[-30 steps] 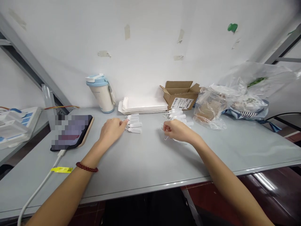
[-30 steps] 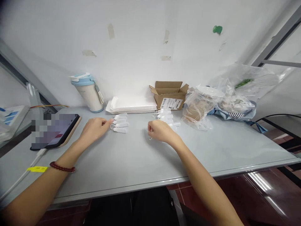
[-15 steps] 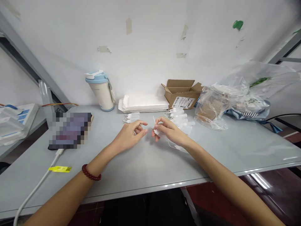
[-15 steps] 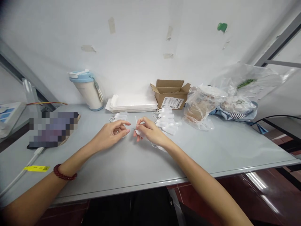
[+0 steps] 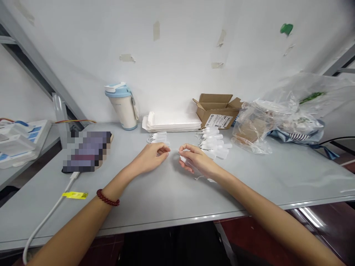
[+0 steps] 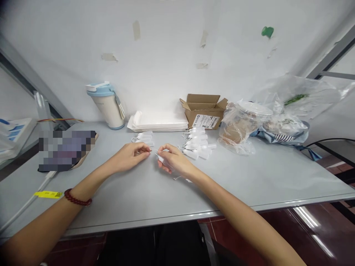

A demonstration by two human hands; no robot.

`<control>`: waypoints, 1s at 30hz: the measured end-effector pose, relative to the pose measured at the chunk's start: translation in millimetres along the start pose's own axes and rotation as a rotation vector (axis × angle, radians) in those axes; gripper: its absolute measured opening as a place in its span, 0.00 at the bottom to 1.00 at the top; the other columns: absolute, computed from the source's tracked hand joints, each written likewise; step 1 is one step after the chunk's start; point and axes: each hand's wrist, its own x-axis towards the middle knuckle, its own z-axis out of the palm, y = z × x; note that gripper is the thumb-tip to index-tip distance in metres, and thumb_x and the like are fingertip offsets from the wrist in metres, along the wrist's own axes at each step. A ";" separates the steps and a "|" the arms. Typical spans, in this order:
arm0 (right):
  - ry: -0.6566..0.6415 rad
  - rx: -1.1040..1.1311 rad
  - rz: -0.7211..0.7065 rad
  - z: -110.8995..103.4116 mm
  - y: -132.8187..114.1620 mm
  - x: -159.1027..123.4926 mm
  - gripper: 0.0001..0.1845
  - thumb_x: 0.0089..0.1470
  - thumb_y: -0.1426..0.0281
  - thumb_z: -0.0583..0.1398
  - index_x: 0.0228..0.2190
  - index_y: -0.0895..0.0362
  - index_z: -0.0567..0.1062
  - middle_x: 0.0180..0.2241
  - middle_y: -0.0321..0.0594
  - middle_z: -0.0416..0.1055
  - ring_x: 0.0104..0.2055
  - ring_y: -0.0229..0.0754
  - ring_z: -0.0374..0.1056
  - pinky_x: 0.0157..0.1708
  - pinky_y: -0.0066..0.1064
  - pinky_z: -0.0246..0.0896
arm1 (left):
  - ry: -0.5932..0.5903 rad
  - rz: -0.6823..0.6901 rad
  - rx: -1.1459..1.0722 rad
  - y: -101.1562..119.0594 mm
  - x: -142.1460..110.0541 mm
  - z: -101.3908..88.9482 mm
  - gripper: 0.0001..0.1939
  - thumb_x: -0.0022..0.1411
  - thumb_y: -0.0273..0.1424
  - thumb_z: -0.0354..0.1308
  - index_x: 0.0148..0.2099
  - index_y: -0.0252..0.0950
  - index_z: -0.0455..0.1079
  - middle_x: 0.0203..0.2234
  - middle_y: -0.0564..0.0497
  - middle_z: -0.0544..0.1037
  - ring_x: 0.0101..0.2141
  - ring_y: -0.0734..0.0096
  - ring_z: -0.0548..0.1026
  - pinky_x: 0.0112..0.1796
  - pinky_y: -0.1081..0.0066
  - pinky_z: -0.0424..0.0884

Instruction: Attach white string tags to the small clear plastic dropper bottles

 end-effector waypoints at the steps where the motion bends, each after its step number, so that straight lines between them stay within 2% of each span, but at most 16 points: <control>1: 0.002 -0.002 0.005 0.5 -0.3 -0.2 0.09 0.51 0.62 0.55 0.31 0.54 0.61 0.17 0.29 0.66 0.14 0.31 0.54 0.13 0.23 0.46 | 0.004 0.005 -0.064 2.0 -0.3 0.3 0.15 0.56 0.34 0.52 0.43 0.35 0.71 0.37 0.46 0.77 0.38 0.64 0.74 0.39 0.66 0.69; 4: 0.005 -0.013 0.024 2.3 -1.4 -0.8 0.10 0.52 0.62 0.56 0.30 0.54 0.61 0.17 0.29 0.66 0.14 0.30 0.54 0.13 0.23 0.46 | -0.035 -0.003 -0.236 9.9 -1.6 -0.4 0.19 0.55 0.34 0.53 0.49 0.33 0.68 0.34 0.47 0.76 0.35 0.67 0.74 0.37 0.67 0.70; 7: 0.004 -0.019 0.012 3.0 -2.2 -0.8 0.10 0.52 0.62 0.56 0.30 0.54 0.61 0.18 0.28 0.65 0.14 0.30 0.54 0.13 0.23 0.46 | -0.082 -0.046 -0.306 15.1 -2.3 -2.4 0.15 0.57 0.36 0.51 0.42 0.33 0.71 0.29 0.49 0.75 0.28 0.70 0.73 0.30 0.70 0.70; 10: 0.040 -0.043 -0.013 2.0 -2.8 0.1 0.09 0.52 0.61 0.55 0.30 0.54 0.61 0.17 0.28 0.65 0.14 0.30 0.54 0.13 0.23 0.46 | -0.097 -0.097 -0.383 16.0 -2.5 -4.2 0.19 0.61 0.40 0.46 0.36 0.32 0.72 0.25 0.49 0.73 0.25 0.71 0.72 0.26 0.70 0.69; 12: 0.069 -0.073 -0.029 1.0 -2.7 0.7 0.09 0.53 0.62 0.54 0.30 0.54 0.62 0.17 0.28 0.64 0.14 0.30 0.53 0.14 0.23 0.46 | -0.112 -0.112 -0.382 16.1 -3.3 -4.4 0.20 0.61 0.42 0.46 0.35 0.33 0.71 0.24 0.50 0.73 0.24 0.71 0.71 0.25 0.71 0.68; 17: 0.093 -0.168 -0.081 -0.1 -1.3 1.0 0.09 0.53 0.62 0.54 0.30 0.55 0.63 0.18 0.28 0.64 0.14 0.30 0.54 0.15 0.24 0.48 | -0.161 -0.104 -0.286 17.3 -5.4 -1.4 0.14 0.57 0.41 0.54 0.29 0.35 0.68 0.23 0.52 0.72 0.21 0.75 0.68 0.24 0.74 0.66; 20: 0.109 -0.208 -0.097 -0.5 -0.8 0.8 0.09 0.53 0.62 0.55 0.31 0.55 0.64 0.19 0.29 0.65 0.16 0.30 0.55 0.17 0.24 0.50 | -0.121 -0.118 -0.311 15.4 -3.7 -1.2 0.14 0.57 0.41 0.54 0.28 0.35 0.67 0.22 0.53 0.70 0.21 0.76 0.68 0.24 0.74 0.66; 30: 0.117 -0.342 -0.069 -3.3 -3.4 -0.9 0.13 0.52 0.61 0.57 0.36 0.56 0.66 0.27 0.36 0.71 0.24 0.34 0.61 0.22 0.25 0.55 | 0.151 -0.144 -0.346 18.9 -0.7 -3.4 0.15 0.55 0.41 0.54 0.25 0.35 0.63 0.18 0.55 0.67 0.18 0.77 0.65 0.22 0.74 0.64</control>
